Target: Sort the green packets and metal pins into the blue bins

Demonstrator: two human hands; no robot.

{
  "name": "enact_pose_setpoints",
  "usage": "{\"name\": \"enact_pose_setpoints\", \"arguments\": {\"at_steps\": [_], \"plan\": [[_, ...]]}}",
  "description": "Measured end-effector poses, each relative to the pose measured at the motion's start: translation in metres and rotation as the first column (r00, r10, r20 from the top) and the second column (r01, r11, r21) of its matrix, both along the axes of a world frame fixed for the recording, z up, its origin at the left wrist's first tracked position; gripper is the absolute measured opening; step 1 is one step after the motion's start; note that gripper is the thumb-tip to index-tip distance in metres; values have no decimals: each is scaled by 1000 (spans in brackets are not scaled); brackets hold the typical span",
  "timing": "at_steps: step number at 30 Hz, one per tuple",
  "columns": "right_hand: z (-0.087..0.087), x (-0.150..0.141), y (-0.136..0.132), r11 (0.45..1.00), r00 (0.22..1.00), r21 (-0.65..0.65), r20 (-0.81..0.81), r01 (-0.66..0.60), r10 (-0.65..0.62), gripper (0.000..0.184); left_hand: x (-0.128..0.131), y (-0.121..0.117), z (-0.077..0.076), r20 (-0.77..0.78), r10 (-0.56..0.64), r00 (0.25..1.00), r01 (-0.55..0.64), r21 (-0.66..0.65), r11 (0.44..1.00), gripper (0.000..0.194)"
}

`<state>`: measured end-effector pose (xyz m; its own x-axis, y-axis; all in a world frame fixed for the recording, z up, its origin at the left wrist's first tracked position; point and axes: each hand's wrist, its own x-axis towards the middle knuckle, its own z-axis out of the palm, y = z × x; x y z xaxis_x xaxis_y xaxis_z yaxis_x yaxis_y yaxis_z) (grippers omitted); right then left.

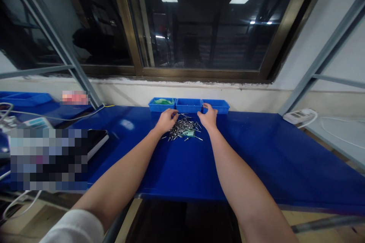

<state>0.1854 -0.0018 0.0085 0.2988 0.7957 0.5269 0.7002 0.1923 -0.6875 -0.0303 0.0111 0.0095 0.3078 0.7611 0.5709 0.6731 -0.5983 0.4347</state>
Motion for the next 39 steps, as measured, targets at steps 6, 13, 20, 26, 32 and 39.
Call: {"name": "enact_pose_setpoints", "arguments": {"at_steps": [6,13,20,26,32,39], "plan": [[2,3,-1,989,994,-107,40,104,-100,66,-1,5,-5,-20,16,1000,-16,6,1000,23],[0,9,3,967,990,-228,100,117,-97,79,-1,3,-5,-76,22,997,-25,-35,999,26],[-5,5,3,983,979,-161,197,90,-57,71,-1,0,-5,-196,4,981,-29,-123,992,45],[-8,-20,-2,971,924,-236,364,-27,115,42,4,-3,-9,-347,-83,934,25,-168,985,59],[-12,-34,-3,926,893,-364,379,-99,244,25,8,-8,-6,-424,-117,898,28,-211,977,62],[-15,-33,1,926,917,-343,296,-159,267,16,7,-9,-4,-440,-142,887,49,-215,975,60]]}}
